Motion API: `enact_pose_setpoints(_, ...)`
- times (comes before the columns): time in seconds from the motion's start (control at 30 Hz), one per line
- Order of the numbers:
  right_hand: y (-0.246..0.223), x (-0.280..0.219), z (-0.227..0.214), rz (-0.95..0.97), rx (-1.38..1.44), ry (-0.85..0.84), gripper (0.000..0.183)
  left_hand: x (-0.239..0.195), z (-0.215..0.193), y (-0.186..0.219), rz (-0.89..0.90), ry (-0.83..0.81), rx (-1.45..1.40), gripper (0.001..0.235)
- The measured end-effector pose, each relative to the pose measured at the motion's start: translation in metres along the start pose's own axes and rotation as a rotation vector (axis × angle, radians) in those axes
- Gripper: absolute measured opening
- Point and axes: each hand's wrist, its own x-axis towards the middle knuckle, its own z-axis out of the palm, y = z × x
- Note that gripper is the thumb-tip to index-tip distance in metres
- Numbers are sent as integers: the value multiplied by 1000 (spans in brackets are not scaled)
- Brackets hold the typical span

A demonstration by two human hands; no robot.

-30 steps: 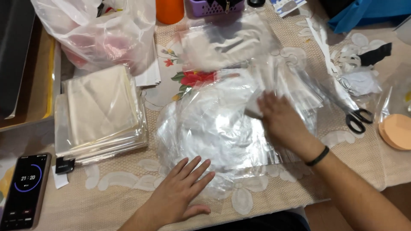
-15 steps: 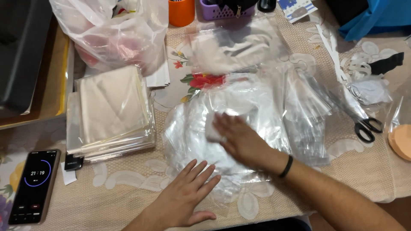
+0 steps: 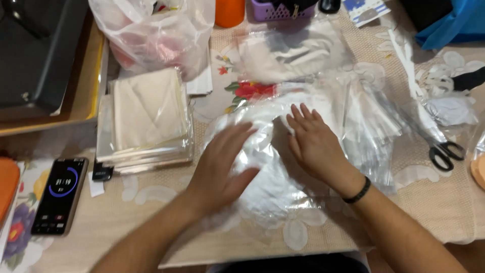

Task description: Cleaning and flattening plastic bags by wiping them with a cloth on a table.

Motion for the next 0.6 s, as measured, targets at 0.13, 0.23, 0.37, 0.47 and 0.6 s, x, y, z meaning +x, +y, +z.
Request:
enact_pose_setpoints(0.13, -18, 9, 19, -54, 9, 14, 54, 113, 62, 0, 49, -52, 36, 48)
enact_pose_setpoints(0.23, -39, 10, 20, -41, 154, -45, 46, 159, 167, -51, -80, -414, 381, 48)
enact_pose_setpoints(0.37, -68, 25, 19, 3, 436, -143, 28, 173, 195, -40, -160, -814, 652, 41)
enact_pose_setpoints(0.47, -98, 8, 24, 50, 642, -218, 18, 162, 203, -45, -130, -840, 647, 46)
enact_pose_setpoints(0.6, -140, -26, 24, 76, 930, -314, 12, 159, 178, -30, -264, -865, 631, 42)
